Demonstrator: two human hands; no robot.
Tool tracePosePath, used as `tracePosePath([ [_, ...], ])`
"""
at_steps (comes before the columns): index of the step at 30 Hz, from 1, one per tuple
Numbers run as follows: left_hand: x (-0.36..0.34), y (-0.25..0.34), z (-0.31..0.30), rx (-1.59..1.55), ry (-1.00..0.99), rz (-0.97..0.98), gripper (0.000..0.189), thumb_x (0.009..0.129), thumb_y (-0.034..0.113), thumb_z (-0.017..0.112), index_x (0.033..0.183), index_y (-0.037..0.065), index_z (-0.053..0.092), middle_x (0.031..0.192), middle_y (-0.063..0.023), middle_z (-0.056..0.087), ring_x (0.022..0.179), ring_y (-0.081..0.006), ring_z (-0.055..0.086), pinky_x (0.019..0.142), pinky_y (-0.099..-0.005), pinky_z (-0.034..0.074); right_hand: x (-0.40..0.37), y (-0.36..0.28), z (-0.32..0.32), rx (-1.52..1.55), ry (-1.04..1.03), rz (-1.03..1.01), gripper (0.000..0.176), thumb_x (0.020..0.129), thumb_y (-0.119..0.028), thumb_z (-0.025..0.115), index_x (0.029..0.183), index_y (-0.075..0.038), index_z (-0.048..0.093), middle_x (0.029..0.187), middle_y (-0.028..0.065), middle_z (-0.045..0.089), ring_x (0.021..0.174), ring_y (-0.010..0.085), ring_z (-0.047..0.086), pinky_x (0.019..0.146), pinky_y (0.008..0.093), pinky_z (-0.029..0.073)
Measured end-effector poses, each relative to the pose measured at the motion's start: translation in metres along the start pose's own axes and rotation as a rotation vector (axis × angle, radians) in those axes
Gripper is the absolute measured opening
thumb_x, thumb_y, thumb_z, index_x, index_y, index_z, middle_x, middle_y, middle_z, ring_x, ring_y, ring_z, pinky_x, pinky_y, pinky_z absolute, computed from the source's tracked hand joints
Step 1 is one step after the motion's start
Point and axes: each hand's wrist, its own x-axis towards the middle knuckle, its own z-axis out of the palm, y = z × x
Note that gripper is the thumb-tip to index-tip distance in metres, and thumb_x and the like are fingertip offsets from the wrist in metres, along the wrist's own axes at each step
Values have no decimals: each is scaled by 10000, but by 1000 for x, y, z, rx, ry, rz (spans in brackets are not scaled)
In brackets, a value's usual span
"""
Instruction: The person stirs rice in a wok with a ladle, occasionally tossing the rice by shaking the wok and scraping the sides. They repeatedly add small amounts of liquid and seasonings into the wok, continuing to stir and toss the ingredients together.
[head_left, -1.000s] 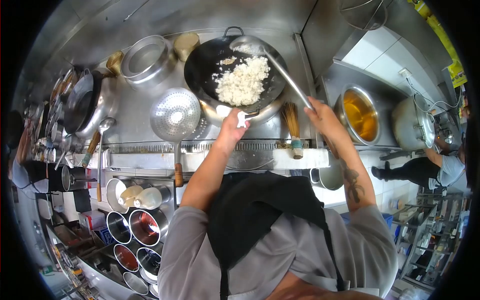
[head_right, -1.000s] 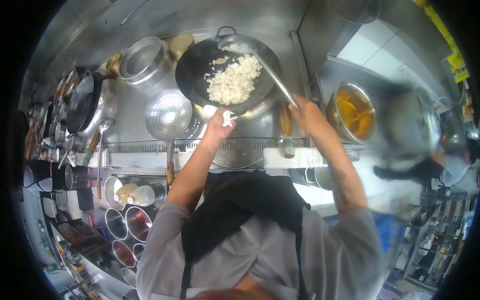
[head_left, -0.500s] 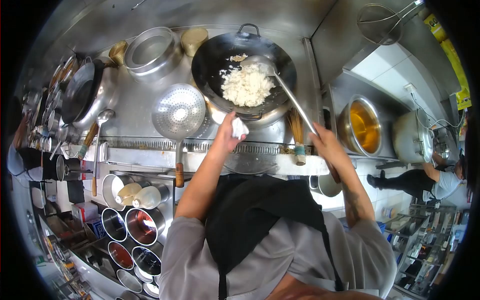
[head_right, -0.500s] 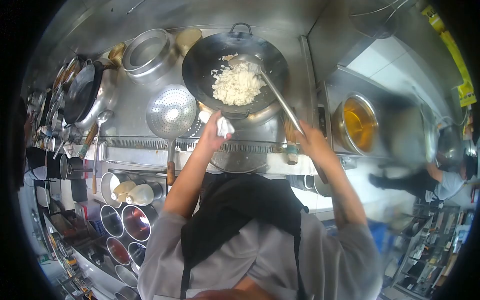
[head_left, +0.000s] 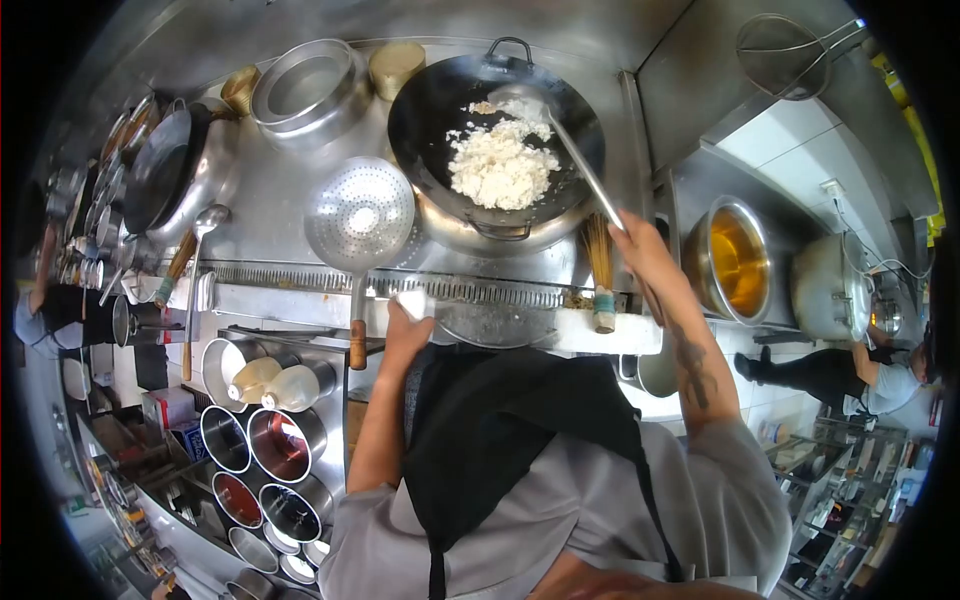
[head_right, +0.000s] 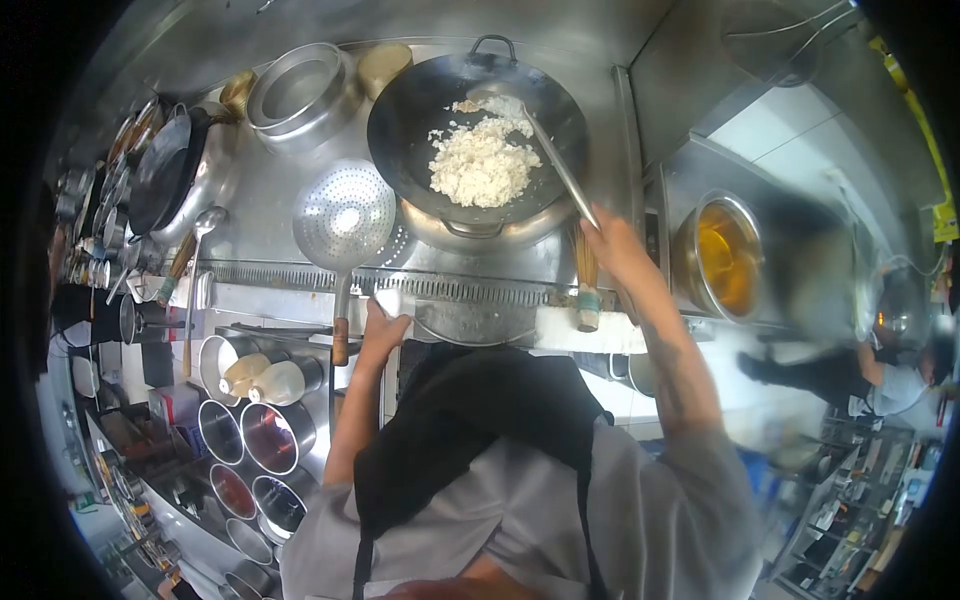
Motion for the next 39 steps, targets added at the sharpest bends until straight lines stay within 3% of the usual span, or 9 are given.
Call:
tracePosePath([
  [2, 11, -39, 3, 424, 109, 281, 690, 674, 181, 706, 1231, -42, 364, 1010, -261, 548, 897, -369, 601, 733, -459, 525, 27, -1, 8, 116, -112, 49, 374, 947, -227, 527, 1243, 2, 527, 717, 122, 615, 508, 209, 584, 520, 334, 471],
  [3, 3, -14, 2, 531, 50, 125, 790, 663, 184, 716, 1289, -69, 308, 1012, -293, 541, 993, -445, 556, 858, -490, 479, 31, 4, 17, 186, -147, 73, 351, 950, -232, 528, 1220, -7, 537, 692, 89, 584, 474, 173, 543, 480, 313, 444],
  [10, 2, 6, -2, 858, -104, 65, 885, 636, 300, 774, 1291, -81, 317, 1034, -269, 551, 916, -432, 592, 790, -483, 511, -10, -11, -23, 708, -393, 318, 198, 972, -199, 513, 1105, -55, 536, 646, -23, 486, 392, 53, 411, 345, 196, 328],
  [15, 12, 40, -37, 857, 71, 357, 705, 717, 258, 734, 1251, -71, 414, 1015, -282, 561, 914, -443, 585, 746, -485, 498, -54, -6, -40, 821, -385, 412, 297, 972, -201, 518, 1228, -50, 516, 645, -31, 477, 403, 46, 408, 355, 192, 329],
  [19, 51, 106, -48, 723, 230, 610, 416, 784, 157, 663, 1125, -49, 542, 958, -264, 582, 909, -420, 583, 741, -488, 480, -70, -6, -10, 557, -191, 238, 336, 972, -187, 515, 1269, -30, 503, 641, -38, 449, 420, 35, 393, 374, 195, 327],
  [23, 91, 187, -30, 581, 200, 775, 167, 783, 101, 643, 905, -14, 643, 877, -202, 626, 850, -351, 616, 765, -417, 494, -71, 15, 19, 440, -72, 203, 379, 951, -225, 537, 1293, -63, 516, 653, -22, 496, 456, 64, 440, 413, 253, 383],
  [27, 186, 187, 16, 737, 69, 957, 173, 740, 115, 655, 897, 43, 658, 892, -171, 628, 862, -343, 609, 768, -427, 491, -71, 30, 43, 507, -5, 229, 325, 952, -214, 535, 1232, -49, 536, 635, -9, 496, 434, 80, 447, 397, 261, 380],
  [33, 247, 188, 72, 1051, -36, 807, 246, 762, 169, 585, 953, 51, 686, 1004, -159, 646, 960, -360, 608, 868, -444, 492, -79, 11, 49, 686, -1, 355, 237, 952, -183, 517, 1125, -29, 563, 574, -22, 461, 416, 72, 437, 376, 256, 354],
  [39, 270, 198, 93, 1301, -259, 590, 300, 769, 123, 527, 998, -11, 668, 1107, -205, 627, 1085, -354, 577, 908, -442, 478, -84, 20, 56, 786, -37, 355, 266, 980, -186, 509, 1194, -29, 524, 652, -17, 458, 425, 46, 408, 365, 204, 335],
])
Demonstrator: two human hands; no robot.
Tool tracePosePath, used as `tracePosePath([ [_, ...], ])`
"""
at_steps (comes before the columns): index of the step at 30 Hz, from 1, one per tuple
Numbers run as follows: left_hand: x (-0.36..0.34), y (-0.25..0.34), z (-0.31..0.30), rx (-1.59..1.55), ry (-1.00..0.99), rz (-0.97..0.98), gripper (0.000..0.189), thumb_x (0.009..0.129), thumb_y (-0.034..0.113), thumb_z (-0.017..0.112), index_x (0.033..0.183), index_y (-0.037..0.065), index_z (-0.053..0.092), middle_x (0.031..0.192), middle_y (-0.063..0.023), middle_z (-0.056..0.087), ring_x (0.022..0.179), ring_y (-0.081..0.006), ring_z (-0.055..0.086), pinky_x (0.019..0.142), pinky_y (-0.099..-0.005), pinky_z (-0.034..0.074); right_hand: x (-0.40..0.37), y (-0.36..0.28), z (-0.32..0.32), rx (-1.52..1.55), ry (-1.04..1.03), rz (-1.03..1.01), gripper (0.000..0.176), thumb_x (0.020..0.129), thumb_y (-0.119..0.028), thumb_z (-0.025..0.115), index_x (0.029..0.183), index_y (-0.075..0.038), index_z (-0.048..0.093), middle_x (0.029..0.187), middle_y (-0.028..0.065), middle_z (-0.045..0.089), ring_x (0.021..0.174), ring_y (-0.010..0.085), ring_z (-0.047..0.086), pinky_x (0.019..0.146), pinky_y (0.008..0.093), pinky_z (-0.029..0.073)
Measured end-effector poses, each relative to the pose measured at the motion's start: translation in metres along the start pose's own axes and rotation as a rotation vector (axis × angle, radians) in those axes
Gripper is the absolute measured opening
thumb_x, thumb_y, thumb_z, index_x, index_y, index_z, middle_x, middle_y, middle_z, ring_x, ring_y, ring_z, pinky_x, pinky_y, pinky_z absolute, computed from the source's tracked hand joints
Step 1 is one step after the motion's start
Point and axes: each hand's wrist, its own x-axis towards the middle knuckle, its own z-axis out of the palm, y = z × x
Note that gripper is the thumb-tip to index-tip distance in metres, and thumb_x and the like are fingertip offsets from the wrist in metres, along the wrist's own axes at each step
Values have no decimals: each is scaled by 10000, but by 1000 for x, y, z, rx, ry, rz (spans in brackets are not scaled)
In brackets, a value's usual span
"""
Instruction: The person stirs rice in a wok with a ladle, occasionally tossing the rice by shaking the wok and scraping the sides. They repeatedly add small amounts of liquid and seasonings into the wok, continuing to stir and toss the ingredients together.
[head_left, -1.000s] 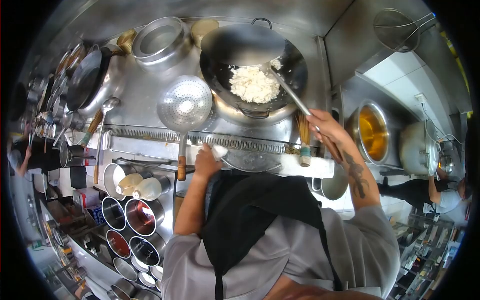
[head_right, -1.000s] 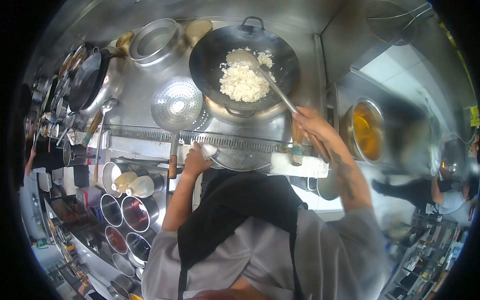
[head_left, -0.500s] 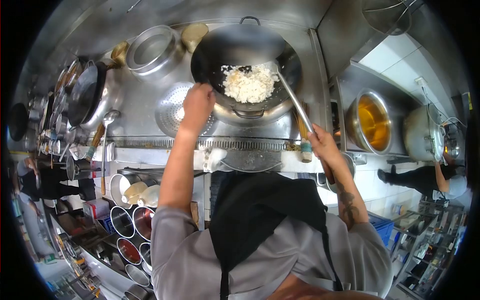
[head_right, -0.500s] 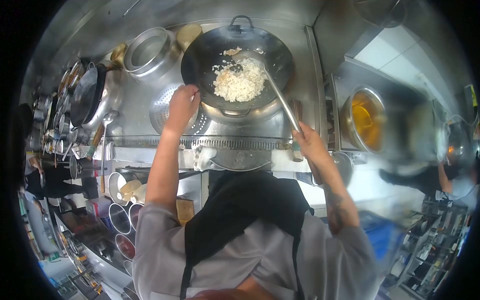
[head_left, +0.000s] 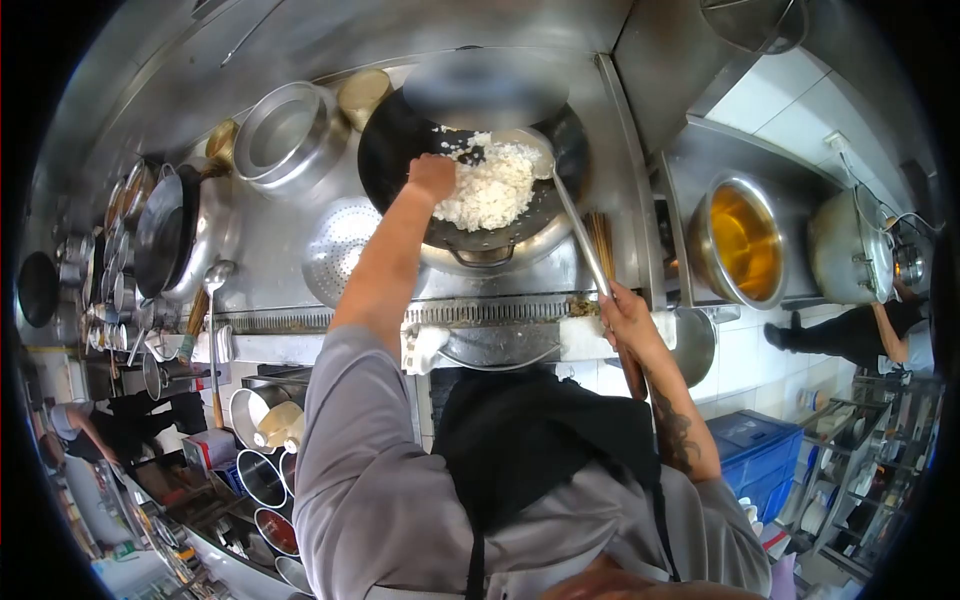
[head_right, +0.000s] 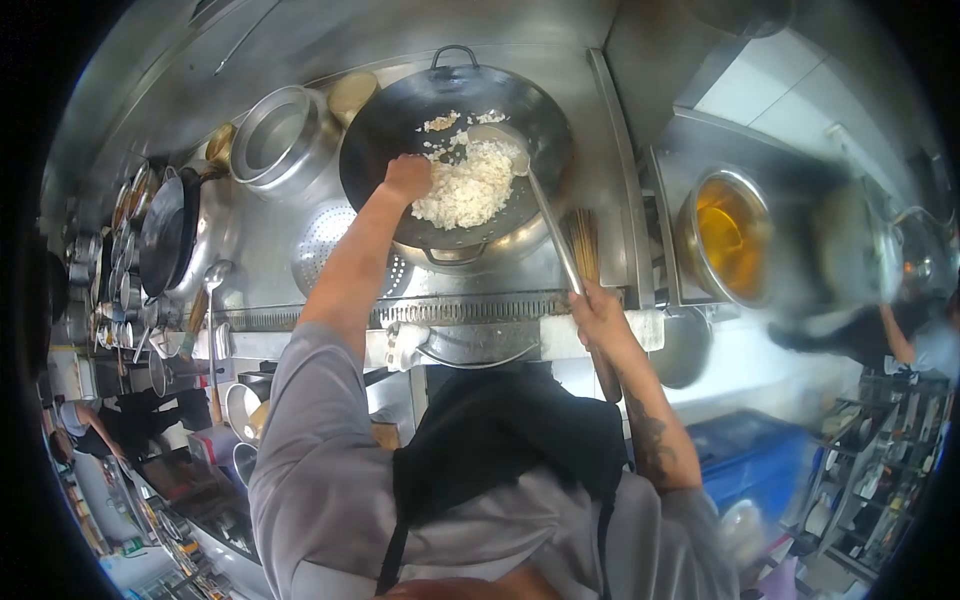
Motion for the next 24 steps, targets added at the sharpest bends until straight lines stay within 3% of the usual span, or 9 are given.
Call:
tracePosePath([
  [3, 5, -3, -11, -3, -105, -10, 285, 791, 150, 545, 1010, 20, 672, 1111, -172, 638, 1106, -336, 557, 891, -446, 466, 1, 5, -3, 51, -15, -11, 301, 980, -184, 506, 1233, -21, 508, 659, -18, 450, 438, 45, 400, 377, 203, 340],
  [6, 1, -4, -17, -65, 29, 34, 346, 724, 217, 602, 1013, 43, 680, 1095, -185, 645, 1079, -350, 589, 904, -454, 476, 0, 0, -4, 66, -24, -6, 314, 981, -180, 501, 1248, -15, 500, 666, -18, 447, 441, 47, 401, 382, 204, 342],
  [12, 15, -2, -7, 0, -97, 3, 377, 698, 221, 620, 1048, 93, 681, 1095, -173, 653, 1086, -365, 589, 919, -444, 471, 1, -10, -4, -4, -20, 19, 310, 983, -181, 490, 1244, -13, 500, 669, -19, 446, 441, 46, 407, 388, 204, 342],
  [18, 20, -29, -1, -139, 15, -57, 308, 720, 186, 588, 987, 81, 699, 1006, -150, 685, 973, -330, 645, 889, -422, 489, -1, -9, -6, -18, -22, 2, 295, 984, -178, 483, 1228, -13, 506, 666, -17, 447, 440, 47, 407, 388, 204, 339],
  [24, 3, -63, -21, -606, 347, -30, 256, 745, 209, 620, 887, 8, 690, 826, -193, 684, 786, -310, 673, 730, -383, 512, 8, 8, -9, -18, -21, -37, 344, 965, -191, 502, 1270, -31, 497, 645, -18, 446, 441, 63, 427, 389, 230, 354],
])
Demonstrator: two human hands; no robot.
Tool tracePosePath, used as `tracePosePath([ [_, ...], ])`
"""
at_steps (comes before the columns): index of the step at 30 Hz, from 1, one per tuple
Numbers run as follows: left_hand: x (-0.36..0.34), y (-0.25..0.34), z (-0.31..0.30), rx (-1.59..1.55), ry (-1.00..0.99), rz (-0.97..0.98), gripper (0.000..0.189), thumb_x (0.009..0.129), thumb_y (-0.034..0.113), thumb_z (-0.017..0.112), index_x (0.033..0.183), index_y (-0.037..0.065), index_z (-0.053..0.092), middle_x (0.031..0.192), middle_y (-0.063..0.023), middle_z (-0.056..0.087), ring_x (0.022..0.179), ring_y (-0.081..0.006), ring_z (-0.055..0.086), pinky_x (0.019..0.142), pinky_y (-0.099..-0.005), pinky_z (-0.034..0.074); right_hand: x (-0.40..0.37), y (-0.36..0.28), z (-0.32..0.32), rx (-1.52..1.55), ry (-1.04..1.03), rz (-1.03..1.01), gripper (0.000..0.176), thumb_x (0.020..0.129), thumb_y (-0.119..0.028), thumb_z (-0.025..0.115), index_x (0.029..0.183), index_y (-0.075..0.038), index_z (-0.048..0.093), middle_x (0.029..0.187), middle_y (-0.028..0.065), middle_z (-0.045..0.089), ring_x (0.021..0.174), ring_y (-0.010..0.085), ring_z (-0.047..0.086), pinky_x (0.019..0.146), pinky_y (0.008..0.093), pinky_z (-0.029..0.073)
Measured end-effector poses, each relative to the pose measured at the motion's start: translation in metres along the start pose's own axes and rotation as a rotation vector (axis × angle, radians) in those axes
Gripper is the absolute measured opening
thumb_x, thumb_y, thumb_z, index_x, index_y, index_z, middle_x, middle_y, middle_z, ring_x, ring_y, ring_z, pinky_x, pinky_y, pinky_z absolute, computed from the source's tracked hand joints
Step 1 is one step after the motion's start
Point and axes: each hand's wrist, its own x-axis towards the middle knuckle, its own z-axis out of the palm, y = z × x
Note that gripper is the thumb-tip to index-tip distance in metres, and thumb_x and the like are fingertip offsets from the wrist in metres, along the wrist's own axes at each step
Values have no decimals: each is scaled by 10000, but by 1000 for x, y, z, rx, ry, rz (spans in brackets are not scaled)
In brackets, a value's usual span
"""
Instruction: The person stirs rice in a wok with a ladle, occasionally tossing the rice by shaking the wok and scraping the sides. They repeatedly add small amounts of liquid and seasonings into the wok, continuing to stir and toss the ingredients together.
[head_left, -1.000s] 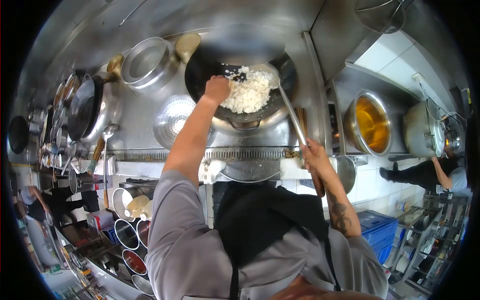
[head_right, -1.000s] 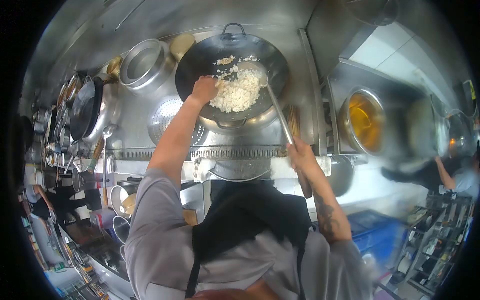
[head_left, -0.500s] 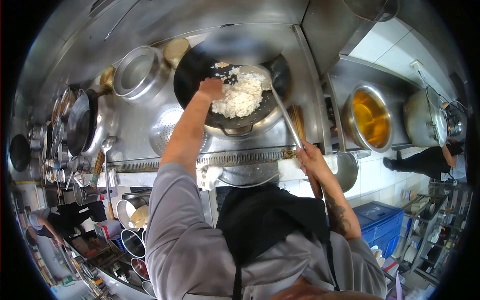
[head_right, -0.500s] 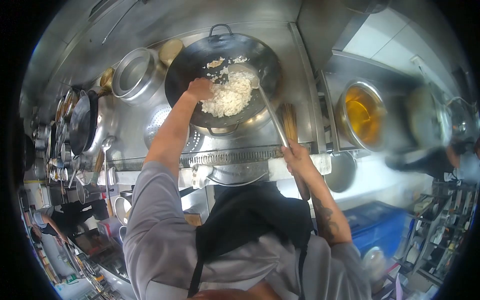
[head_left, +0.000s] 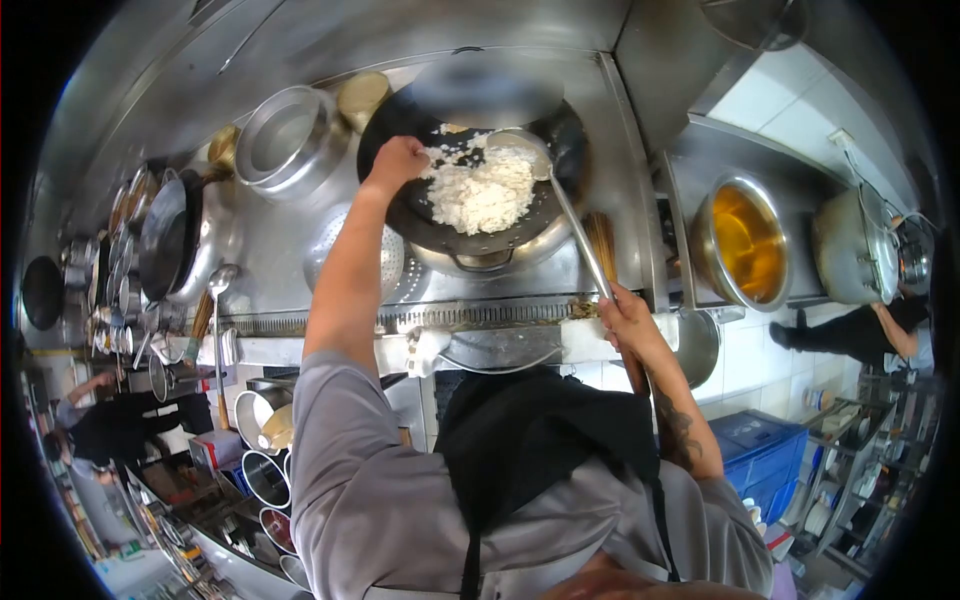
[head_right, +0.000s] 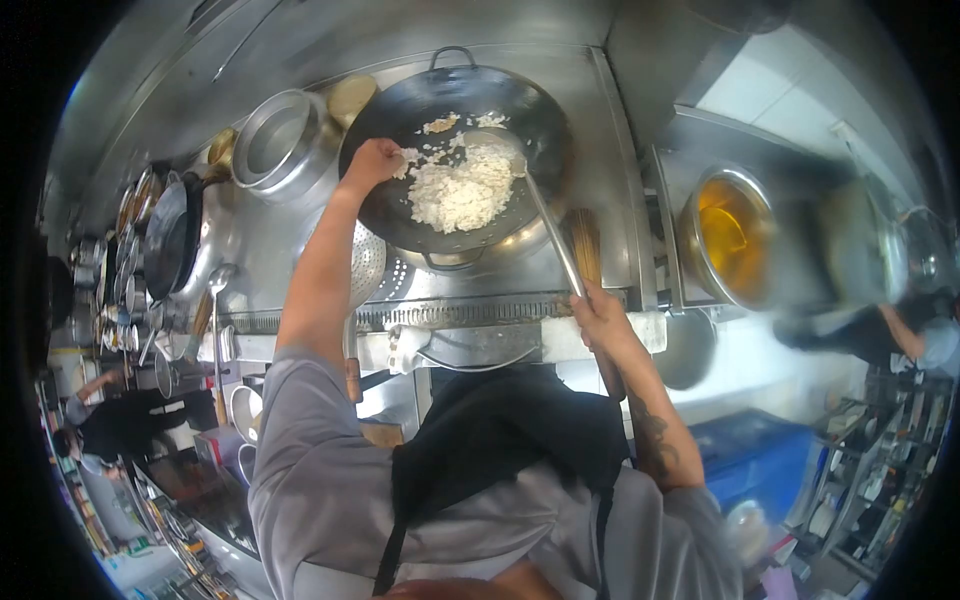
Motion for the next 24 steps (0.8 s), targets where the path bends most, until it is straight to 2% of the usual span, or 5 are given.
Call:
tracePosePath([
  [4, -48, 24, -68, -256, 50, -41, 258, 754, 217, 670, 874, -11, 683, 695, -105, 651, 625, -156, 599, 619, -309, 488, 3, -4, -3, -44, -30, 27, 323, 956, -202, 510, 1235, -42, 523, 636, -15, 461, 437, 75, 448, 386, 246, 377],
  [7, -88, 12, -100, -234, 79, -85, 268, 764, 221, 663, 883, -17, 688, 696, -103, 656, 621, -160, 602, 605, -305, 485, 7, -14, 2, -108, -11, 44, 217, 959, -198, 512, 1121, -57, 545, 628, -10, 476, 429, 77, 455, 384, 250, 388],
  [16, -184, -40, -134, 163, 96, -221, 209, 862, 175, 548, 951, 41, 682, 916, -227, 650, 859, -411, 613, 795, -441, 493, 38, -13, 3, -168, -60, 41, 115, 963, -197, 513, 972, -82, 515, 627, 3, 508, 404, 92, 464, 352, 255, 356],
  [21, -227, -37, -122, 113, 317, -325, 218, 834, 185, 582, 917, 14, 688, 929, -213, 662, 884, -391, 632, 799, -455, 495, 56, -5, -10, -260, -75, 10, 235, 953, -217, 534, 1138, -73, 521, 636, 3, 495, 411, 91, 451, 359, 238, 369],
  [24, -242, -29, -74, 241, 435, -398, 167, 788, 120, 570, 865, 9, 668, 886, -215, 666, 835, -377, 651, 741, -473, 511, 77, 12, -32, -527, -73, -213, 181, 947, -229, 536, 1057, -93, 580, 638, -68, 464, 515, 28, 437, 431, 195, 340],
])
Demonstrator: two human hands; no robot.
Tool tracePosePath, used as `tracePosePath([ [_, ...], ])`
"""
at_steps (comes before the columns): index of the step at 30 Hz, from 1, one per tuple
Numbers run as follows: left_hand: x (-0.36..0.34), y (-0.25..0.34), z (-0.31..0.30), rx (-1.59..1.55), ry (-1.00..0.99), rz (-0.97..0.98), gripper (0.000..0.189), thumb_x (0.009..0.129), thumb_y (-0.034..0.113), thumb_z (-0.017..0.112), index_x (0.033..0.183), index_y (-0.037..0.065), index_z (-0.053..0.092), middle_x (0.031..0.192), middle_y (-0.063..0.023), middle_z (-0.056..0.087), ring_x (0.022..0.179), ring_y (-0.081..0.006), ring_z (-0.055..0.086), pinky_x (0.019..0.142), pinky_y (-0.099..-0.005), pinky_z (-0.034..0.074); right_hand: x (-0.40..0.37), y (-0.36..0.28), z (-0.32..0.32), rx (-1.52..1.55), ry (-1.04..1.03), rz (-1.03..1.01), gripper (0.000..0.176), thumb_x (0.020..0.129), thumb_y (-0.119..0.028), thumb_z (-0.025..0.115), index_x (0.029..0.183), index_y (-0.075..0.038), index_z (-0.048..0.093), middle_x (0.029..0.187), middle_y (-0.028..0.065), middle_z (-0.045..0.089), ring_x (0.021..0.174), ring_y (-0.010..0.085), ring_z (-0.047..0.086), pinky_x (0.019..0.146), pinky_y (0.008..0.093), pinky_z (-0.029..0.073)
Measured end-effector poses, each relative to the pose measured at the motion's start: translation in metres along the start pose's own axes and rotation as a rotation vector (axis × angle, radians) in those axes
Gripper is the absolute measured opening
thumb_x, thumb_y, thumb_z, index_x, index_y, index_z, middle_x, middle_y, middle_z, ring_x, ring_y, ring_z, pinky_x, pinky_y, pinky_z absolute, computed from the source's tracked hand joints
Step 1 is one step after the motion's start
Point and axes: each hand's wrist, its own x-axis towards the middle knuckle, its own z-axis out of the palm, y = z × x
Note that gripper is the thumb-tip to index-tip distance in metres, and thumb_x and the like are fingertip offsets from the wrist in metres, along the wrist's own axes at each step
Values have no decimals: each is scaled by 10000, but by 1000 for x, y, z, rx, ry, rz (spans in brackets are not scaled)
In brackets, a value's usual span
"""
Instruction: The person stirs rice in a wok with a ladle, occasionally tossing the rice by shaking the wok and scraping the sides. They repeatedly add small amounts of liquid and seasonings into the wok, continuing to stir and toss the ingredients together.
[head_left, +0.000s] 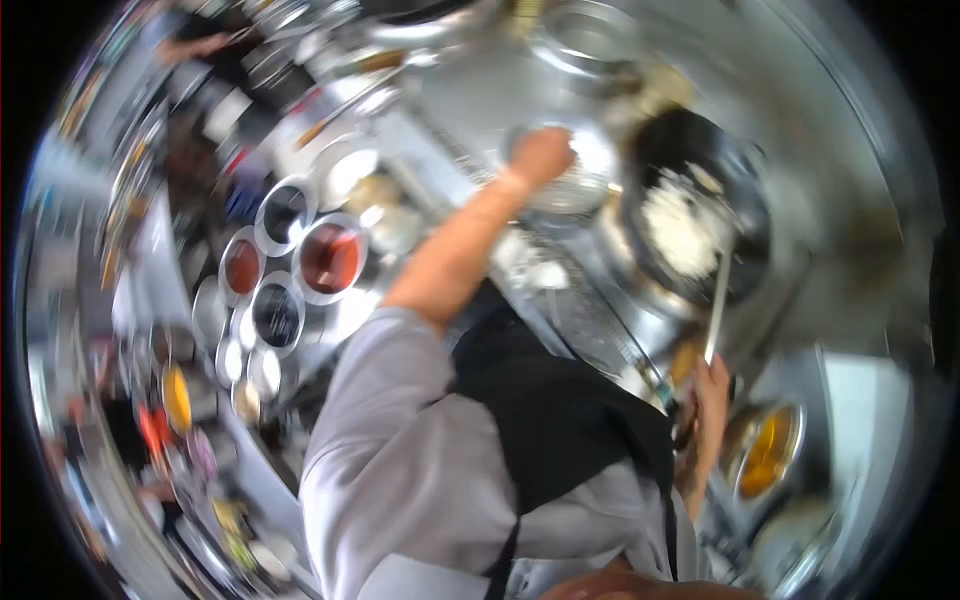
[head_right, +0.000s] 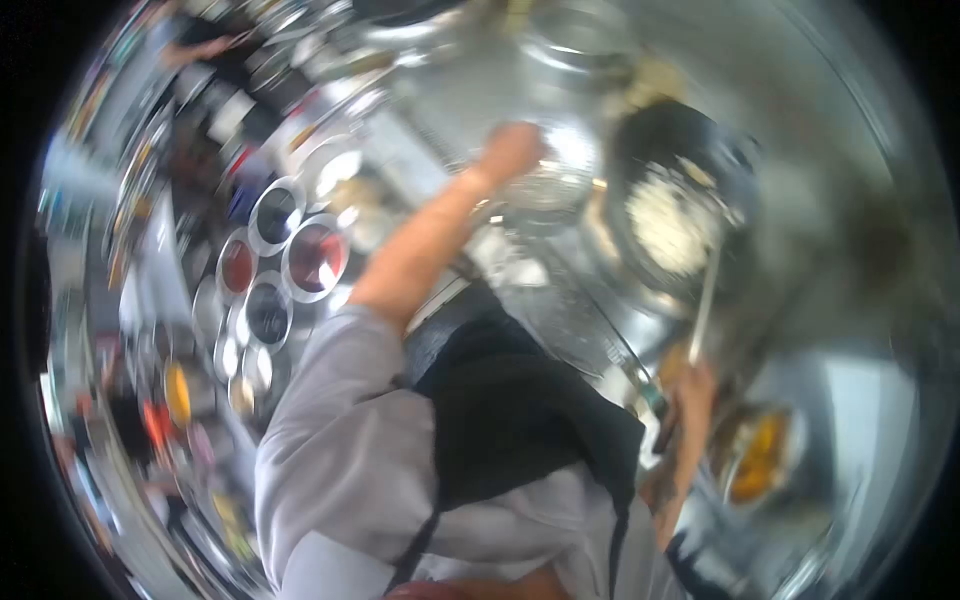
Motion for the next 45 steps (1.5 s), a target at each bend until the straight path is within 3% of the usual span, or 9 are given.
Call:
tracePosePath([
  [4, -40, 14, 57, -208, 179, 138, 407, 718, 22, 589, 1122, -23, 590, 988, -242, 635, 983, -358, 610, 872, -425, 487, 14, -4, -10, -38, -109, 27, 292, 914, -131, 541, 1187, -30, 539, 672, 1, 487, 479, 77, 437, 396, 242, 370],
  [8, -74, 67, 9, -210, 107, -97, 101, 710, 84, 637, 742, -1, 683, 795, -223, 664, 783, -389, 659, 727, -441, 530, 34, 19, -37, -77, -96, 4, 336, 944, -195, 534, 1255, -68, 510, 617, -10, 456, 443, 70, 416, 373, 223, 358],
  [14, -144, 36, 72, -175, 189, -199, 155, 723, 109, 649, 825, -4, 677, 892, -244, 658, 890, -350, 658, 763, -433, 528, 113, 53, -96, 45, -28, -70, 310, 970, -276, 518, 1215, -87, 507, 611, 1, 458, 391, 78, 386, 332, 234, 324],
  [18, -196, 51, 69, 93, -258, -571, 310, 712, 220, 702, 966, 42, 693, 957, -139, 686, 961, -311, 656, 786, -425, 520, 157, 113, -99, 17, -55, -209, 260, 973, -295, 514, 1142, -98, 537, 605, -10, 448, 395, 67, 374, 333, 223, 304],
  [23, -198, 11, 103, 105, -295, -277, 330, 668, 278, 750, 927, 79, 706, 1002, -146, 686, 935, -320, 668, 781, -468, 534, 38, 2, -76, 250, -18, -72, 131, 968, -279, 532, 962, -154, 572, 540, -66, 391, 412, 24, 346, 347, 192, 283],
  [29, -202, 29, 74, 291, -554, -296, 991, 579, 347, 829, 1373, 19, 336, 1126, -208, 578, 1027, -357, 613, 868, -455, 510, 36, -7, -78, -263, 66, -71, 295, 948, -247, 537, 1134, -25, 588, 732, 121, 608, 620, 204, 589, 581, 347, 468],
  [32, -196, 43, 67, 315, -442, -172, 859, 634, 230, 776, 1352, 12, 356, 1038, -208, 567, 927, -356, 621, 788, -435, 516, 41, 18, -77, -205, 149, -214, 320, 940, -263, 548, 1154, -28, 587, 651, 105, 587, 498, 170, 561, 492, 332, 470],
  [38, -175, -13, 85, -287, -235, -17, 591, 735, 116, 644, 1270, -32, 441, 1030, -245, 620, 935, -348, 631, 787, -434, 498, 36, -43, -82, 145, 135, 28, 336, 965, -303, 515, 1153, -27, 552, 592, -2, 489, 407, 88, 442, 369, 257, 364],
  [45, -118, 91, 54, -1529, -561, -825, 426, 917, 468, 453, 1018, 74, 580, 773, -68, 637, 703, -230, 625, 628, -399, 522, 38, -58, -15, 593, -151, 337, 300, 968, -259, 533, 1165, -34, 518, 638, -15, 505, 402, 73, 433, 336, 236, 354],
])
